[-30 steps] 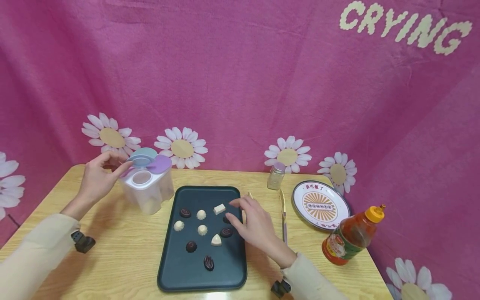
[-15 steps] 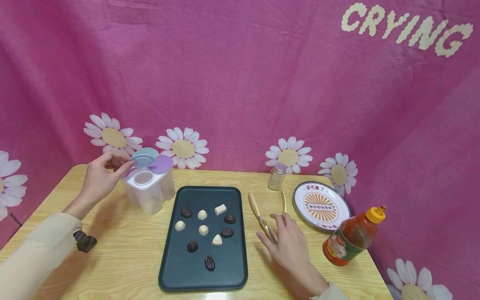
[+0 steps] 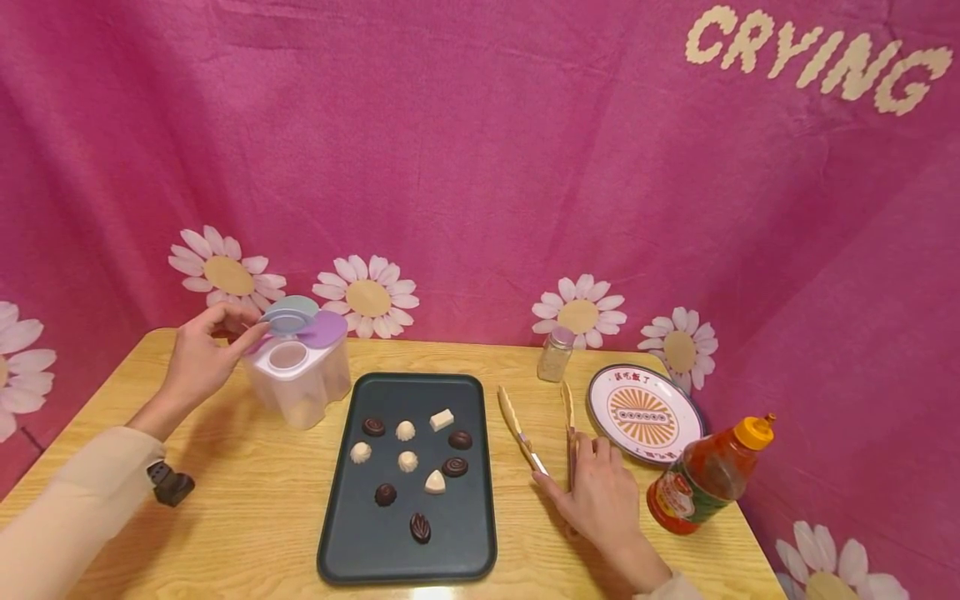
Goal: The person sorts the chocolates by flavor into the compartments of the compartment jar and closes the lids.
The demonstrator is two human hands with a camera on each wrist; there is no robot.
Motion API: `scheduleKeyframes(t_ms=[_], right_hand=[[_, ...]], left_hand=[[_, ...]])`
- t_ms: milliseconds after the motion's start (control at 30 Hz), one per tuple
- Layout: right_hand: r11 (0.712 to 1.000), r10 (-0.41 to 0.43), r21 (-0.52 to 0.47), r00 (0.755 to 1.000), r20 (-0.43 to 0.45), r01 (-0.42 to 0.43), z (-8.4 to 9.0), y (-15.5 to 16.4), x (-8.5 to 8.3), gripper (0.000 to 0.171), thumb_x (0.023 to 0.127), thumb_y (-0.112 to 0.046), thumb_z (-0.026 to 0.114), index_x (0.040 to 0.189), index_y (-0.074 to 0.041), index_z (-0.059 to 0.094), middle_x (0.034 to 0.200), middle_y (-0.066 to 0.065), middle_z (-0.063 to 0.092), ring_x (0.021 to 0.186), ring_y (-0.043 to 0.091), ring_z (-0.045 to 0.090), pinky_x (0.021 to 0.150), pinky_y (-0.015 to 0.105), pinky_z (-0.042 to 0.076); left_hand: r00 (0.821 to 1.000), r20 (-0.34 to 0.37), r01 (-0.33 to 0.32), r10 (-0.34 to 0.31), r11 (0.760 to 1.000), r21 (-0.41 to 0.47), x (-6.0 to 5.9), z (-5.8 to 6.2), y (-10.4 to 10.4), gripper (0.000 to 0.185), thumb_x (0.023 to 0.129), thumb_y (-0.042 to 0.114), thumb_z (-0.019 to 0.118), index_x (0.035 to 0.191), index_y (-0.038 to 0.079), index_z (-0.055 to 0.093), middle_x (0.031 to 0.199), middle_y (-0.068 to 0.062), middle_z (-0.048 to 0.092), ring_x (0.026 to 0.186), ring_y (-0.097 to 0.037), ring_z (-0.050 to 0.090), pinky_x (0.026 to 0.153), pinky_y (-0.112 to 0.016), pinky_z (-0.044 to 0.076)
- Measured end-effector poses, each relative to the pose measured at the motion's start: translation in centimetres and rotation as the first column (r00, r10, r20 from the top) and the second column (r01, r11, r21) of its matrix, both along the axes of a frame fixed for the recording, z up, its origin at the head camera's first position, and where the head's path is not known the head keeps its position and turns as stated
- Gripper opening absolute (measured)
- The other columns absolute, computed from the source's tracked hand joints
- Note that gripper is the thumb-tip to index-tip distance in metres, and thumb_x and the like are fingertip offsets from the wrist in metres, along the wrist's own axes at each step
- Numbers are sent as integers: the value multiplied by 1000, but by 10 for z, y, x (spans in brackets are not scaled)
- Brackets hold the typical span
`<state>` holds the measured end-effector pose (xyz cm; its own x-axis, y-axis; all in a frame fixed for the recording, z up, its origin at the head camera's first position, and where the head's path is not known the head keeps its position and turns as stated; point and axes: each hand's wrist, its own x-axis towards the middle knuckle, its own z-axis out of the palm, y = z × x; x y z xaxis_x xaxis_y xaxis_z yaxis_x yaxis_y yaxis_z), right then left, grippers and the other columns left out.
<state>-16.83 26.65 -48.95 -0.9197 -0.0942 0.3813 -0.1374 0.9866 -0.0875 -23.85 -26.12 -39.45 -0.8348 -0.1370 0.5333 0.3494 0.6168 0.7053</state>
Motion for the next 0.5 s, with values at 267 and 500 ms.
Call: scheduleKeyframes(t_ms=[267, 500], right_hand=[[999, -26, 36, 999, 46, 25, -1, 2, -1, 83, 76, -73, 80, 109, 1, 64, 95, 19, 60, 88, 40, 61, 53, 46, 50], [997, -37, 76, 994, 99, 30, 1, -1, -5, 86, 77, -80, 75, 101, 2, 63, 94, 20, 63, 89, 40, 62, 57, 48, 53]], left_hand=[[1000, 14, 3, -3, 1000, -5, 1, 0, 0, 19, 96, 16, 78, 108, 4, 70, 88, 1, 66, 76, -1, 54, 71, -9, 46], [1000, 15, 13, -13, 1000, -12, 2, 0, 0, 19, 97, 15, 77, 109, 3, 69, 92, -9, 68, 76, -2, 54, 70, -6, 45]])
